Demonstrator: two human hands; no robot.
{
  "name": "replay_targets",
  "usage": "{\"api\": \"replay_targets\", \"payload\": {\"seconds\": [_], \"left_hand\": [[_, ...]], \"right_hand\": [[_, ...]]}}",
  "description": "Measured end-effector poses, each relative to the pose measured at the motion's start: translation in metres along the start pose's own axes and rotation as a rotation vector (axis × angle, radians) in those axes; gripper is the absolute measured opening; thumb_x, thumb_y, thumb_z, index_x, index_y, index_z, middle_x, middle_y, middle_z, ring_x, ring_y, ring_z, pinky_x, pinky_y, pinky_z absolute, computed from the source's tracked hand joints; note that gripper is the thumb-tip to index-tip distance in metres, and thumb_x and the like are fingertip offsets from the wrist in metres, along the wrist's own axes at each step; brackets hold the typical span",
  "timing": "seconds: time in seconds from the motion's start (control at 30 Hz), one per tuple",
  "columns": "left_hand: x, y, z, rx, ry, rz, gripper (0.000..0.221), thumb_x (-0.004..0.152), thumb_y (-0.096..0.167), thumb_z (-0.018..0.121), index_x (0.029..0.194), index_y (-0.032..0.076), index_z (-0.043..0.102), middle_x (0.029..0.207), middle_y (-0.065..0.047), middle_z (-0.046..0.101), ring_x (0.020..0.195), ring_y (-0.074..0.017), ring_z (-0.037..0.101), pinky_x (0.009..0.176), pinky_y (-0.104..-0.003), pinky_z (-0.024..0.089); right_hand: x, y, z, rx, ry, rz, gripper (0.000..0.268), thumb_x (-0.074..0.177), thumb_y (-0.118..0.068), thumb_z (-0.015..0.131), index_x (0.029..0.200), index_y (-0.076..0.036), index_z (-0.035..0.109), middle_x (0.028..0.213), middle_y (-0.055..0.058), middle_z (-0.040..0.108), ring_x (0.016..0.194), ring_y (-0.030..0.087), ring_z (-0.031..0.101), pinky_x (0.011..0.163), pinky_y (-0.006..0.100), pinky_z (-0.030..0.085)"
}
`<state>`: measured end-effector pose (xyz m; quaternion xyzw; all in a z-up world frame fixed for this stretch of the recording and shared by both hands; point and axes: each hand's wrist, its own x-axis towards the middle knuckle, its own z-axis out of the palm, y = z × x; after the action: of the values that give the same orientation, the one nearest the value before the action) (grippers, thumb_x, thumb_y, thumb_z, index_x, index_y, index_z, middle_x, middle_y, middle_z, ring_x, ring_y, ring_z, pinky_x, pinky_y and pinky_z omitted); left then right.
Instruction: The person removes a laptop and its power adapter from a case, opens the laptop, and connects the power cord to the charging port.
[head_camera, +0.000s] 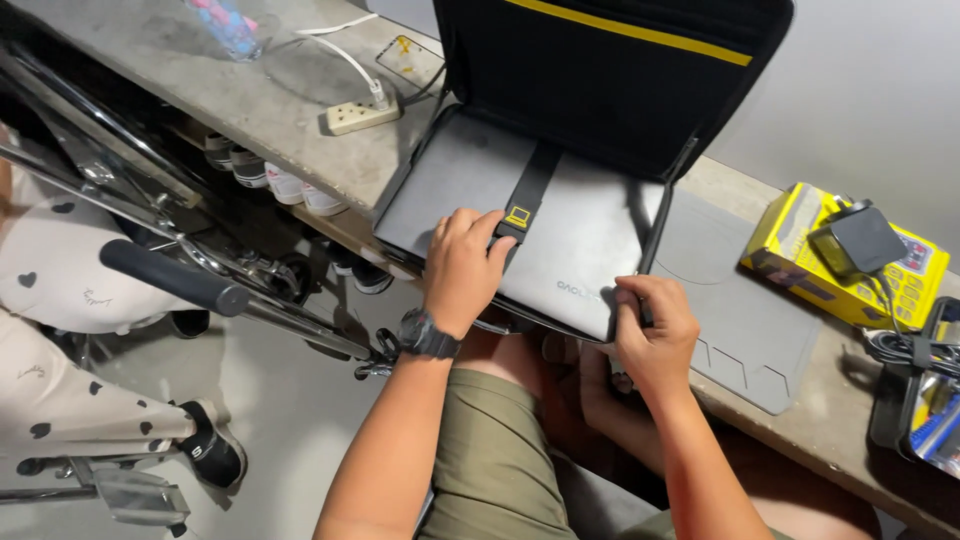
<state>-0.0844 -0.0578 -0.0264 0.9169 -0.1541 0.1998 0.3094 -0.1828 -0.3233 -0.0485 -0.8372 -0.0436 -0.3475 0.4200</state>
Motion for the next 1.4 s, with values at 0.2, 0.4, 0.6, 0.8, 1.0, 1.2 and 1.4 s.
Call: {"api": "replay_targets", "payload": {"seconds": [0.2, 0.4, 0.6, 0.8, 1.0, 1.2, 1.4], "left_hand": [[0.012, -0.028, 0.04, -0.034, 0.06, -0.051, 0.03, 0.113, 0.044, 0.073, 0.111, 0.015, 0.079, 0.098, -0.004, 0.069, 0.099, -0.0386, 0.079, 0.088, -0.054, 0.064], [0.015, -0.018, 0.023, -0.057, 0.02, -0.066, 0.021, 0.117, 0.027, 0.062, 0.111, 0.016, 0.078, 0.097, -0.003, 0.069, 0.097, -0.039, 0.079, 0.088, -0.051, 0.063], [0.011, -0.015, 0.018, -0.058, 0.01, -0.049, 0.021, 0.117, 0.022, 0.058, 0.115, 0.014, 0.077, 0.102, -0.006, 0.07, 0.101, -0.0402, 0.078, 0.095, -0.052, 0.063], [0.012, -0.022, 0.027, -0.064, 0.01, -0.062, 0.02, 0.117, 0.024, 0.056, 0.117, 0.016, 0.074, 0.102, -0.007, 0.068, 0.104, -0.0401, 0.077, 0.096, -0.053, 0.062], [0.013, -0.025, 0.018, -0.135, -0.019, -0.026, 0.021, 0.115, 0.018, 0.056, 0.114, 0.017, 0.077, 0.1, -0.007, 0.069, 0.101, -0.04, 0.077, 0.097, -0.051, 0.061], [0.009, -0.02, 0.013, -0.111, 0.034, 0.011, 0.019, 0.116, 0.019, 0.055, 0.116, 0.018, 0.074, 0.1, -0.006, 0.069, 0.103, -0.0362, 0.077, 0.095, -0.047, 0.061], [0.013, -0.008, 0.004, -0.151, 0.023, -0.021, 0.032, 0.119, 0.013, 0.049, 0.136, 0.011, 0.076, 0.107, -0.01, 0.074, 0.104, -0.0393, 0.078, 0.099, -0.049, 0.061]], "right_hand": [[0.005, -0.013, 0.006, -0.054, 0.017, -0.061, 0.026, 0.108, 0.009, 0.077, 0.123, -0.011, 0.086, 0.102, 0.005, 0.077, 0.098, 0.031, 0.074, 0.092, 0.044, 0.062], [0.056, -0.044, 0.064, -0.048, -0.172, -0.275, 0.033, 0.094, -0.004, 0.093, 0.126, -0.009, 0.083, 0.116, 0.011, 0.079, 0.111, 0.037, 0.075, 0.099, 0.048, 0.063], [0.083, -0.01, 0.117, -0.329, -0.375, -0.437, 0.034, 0.1, -0.026, 0.093, 0.127, -0.009, 0.082, 0.124, 0.012, 0.079, 0.12, 0.033, 0.076, 0.101, 0.043, 0.063], [0.081, -0.003, 0.115, -0.718, -0.44, -0.799, 0.026, 0.104, -0.018, 0.074, 0.127, -0.007, 0.08, 0.128, 0.018, 0.085, 0.114, 0.032, 0.083, 0.086, 0.039, 0.066], [0.087, -0.011, 0.113, -0.852, -0.493, -0.993, 0.025, 0.095, -0.014, 0.069, 0.114, -0.006, 0.083, 0.113, 0.021, 0.087, 0.095, 0.031, 0.086, 0.07, 0.037, 0.066], [0.096, -0.009, 0.124, -0.811, -0.442, -0.981, 0.009, 0.09, -0.014, 0.069, 0.095, -0.012, 0.075, 0.085, 0.012, 0.079, 0.071, 0.03, 0.078, 0.06, 0.038, 0.061], [0.173, 0.034, 0.121, -0.211, -0.329, 0.078, 0.016, 0.103, -0.022, 0.075, 0.109, -0.019, 0.089, 0.064, 0.0, 0.078, 0.075, 0.027, 0.085, 0.072, 0.04, 0.067]]}}
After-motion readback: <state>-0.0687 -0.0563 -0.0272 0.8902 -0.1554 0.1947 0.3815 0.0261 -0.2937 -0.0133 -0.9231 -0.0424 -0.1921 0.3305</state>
